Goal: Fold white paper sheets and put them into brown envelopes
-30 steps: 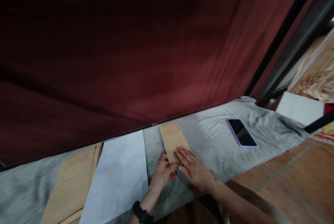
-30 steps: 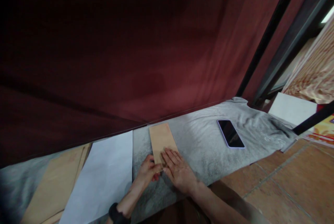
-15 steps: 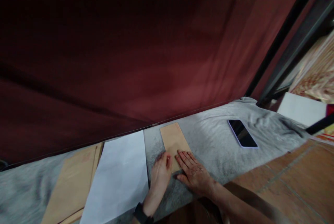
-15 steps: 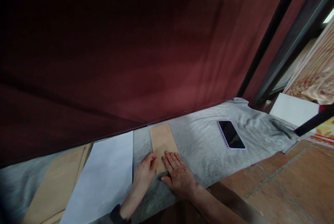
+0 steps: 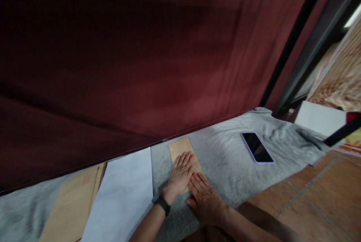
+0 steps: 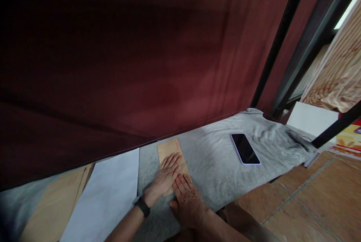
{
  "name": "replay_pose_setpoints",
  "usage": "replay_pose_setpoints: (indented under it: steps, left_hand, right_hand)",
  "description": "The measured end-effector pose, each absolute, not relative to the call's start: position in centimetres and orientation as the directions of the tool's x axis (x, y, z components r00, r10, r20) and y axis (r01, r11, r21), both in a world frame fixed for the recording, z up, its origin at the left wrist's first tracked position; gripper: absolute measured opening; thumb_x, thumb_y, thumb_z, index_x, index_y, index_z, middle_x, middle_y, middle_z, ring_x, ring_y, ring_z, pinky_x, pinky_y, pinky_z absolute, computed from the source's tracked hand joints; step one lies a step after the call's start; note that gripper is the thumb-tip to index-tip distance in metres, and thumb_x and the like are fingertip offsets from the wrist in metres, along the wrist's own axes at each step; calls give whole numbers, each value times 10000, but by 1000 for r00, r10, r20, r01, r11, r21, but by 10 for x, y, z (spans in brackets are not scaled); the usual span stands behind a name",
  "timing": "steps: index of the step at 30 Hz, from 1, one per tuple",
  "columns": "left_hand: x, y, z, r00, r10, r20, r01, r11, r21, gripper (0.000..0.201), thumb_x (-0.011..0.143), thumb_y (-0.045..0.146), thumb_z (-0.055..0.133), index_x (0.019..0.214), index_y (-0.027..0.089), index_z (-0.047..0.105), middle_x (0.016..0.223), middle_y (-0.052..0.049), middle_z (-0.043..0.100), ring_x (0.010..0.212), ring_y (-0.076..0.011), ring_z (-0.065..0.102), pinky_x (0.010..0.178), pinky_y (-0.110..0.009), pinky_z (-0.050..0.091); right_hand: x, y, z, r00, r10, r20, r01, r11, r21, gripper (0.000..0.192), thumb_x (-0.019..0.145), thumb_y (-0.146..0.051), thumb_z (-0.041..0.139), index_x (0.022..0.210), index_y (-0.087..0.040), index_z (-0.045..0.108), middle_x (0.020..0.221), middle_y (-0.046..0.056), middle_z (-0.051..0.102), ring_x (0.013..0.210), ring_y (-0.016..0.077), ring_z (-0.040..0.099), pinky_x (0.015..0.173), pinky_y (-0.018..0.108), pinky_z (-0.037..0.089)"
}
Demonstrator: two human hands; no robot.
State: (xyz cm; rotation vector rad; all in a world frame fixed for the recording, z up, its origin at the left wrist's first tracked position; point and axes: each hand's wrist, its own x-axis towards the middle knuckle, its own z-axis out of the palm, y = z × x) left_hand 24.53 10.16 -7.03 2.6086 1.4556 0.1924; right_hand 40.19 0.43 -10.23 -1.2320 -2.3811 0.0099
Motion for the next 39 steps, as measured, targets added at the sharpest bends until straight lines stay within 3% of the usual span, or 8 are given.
replay_pose_setpoints:
  steps: [6,12,19,23,29,32,35,39]
  left_hand:
    - [264,154,-66,467,882,67,875,-472,108,579,1052,337,265,1591,147,354,1674,-100,328,1566,-208,254,1284,-436,204]
    - [267,183,-67,367,928,61,923,-372,99,626,1045,386,239,1586,91,349,1656,-142,356,1553,-252,288,1279,-443,191]
    - [263,171,-69,380,924,44,921,-383,72,593,1046,331,237,1597,147,353,1666,-83,343,1564,-242,259,1283,-462,185]
    - [257,141,-69,425,905,15,903,-425,63,570,1056,323,271,1609,201,331,1672,-53,331,1566,-235,252,1281,-483,210]
    - [247,88,-73,487,872,49,868,-489,81,549,1078,349,269,1621,265,285,1670,-25,339,1571,-227,238,1273,-506,241]
    - [246,66,-74,480,875,65,870,-484,92,543,1082,352,265,1620,276,285,1666,-22,348,1565,-225,258,1271,-502,250]
    - [246,47,-74,484,872,71,868,-489,85,543,1079,333,279,1619,274,286,1666,-28,343,1564,-233,262,1261,-505,280]
    - [249,20,-79,484,867,119,865,-494,89,567,1066,357,342,1623,275,275,1673,-42,324,1568,-255,246,1258,-525,294]
  right_hand:
    - [406,4,-92,-516,781,352,764,605,-221,686,986,-374,579,1587,-119,369,1622,129,406,1502,258,391,1270,397,291]
    - [404,5,-96,-504,775,382,759,608,-234,702,1005,-505,545,1570,-113,405,1625,140,391,1499,260,396,1276,372,265]
    - [413,13,-87,-557,804,208,716,591,-372,694,992,-488,571,1576,-148,410,1643,148,337,1520,274,359,1267,410,285]
    - [432,29,-76,-656,752,69,633,597,-493,619,982,-424,590,1550,-213,464,1615,111,407,1497,247,402,1244,405,325]
    - [450,36,-68,-728,685,23,550,604,-577,563,967,-371,594,1517,-286,508,1561,64,497,1466,218,451,1227,415,341]
    - [453,31,-61,-748,661,68,487,615,-620,455,952,-337,603,1406,-378,620,1457,-15,621,1388,195,548,1189,408,390]
    - [459,29,-50,-719,688,102,414,542,-731,279,965,-360,577,1161,-355,776,1162,-34,785,1146,198,705,1030,355,520]
    - [469,39,-34,-559,828,32,376,288,-881,427,1023,-457,445,935,-248,807,827,0,782,779,200,733,731,299,567]
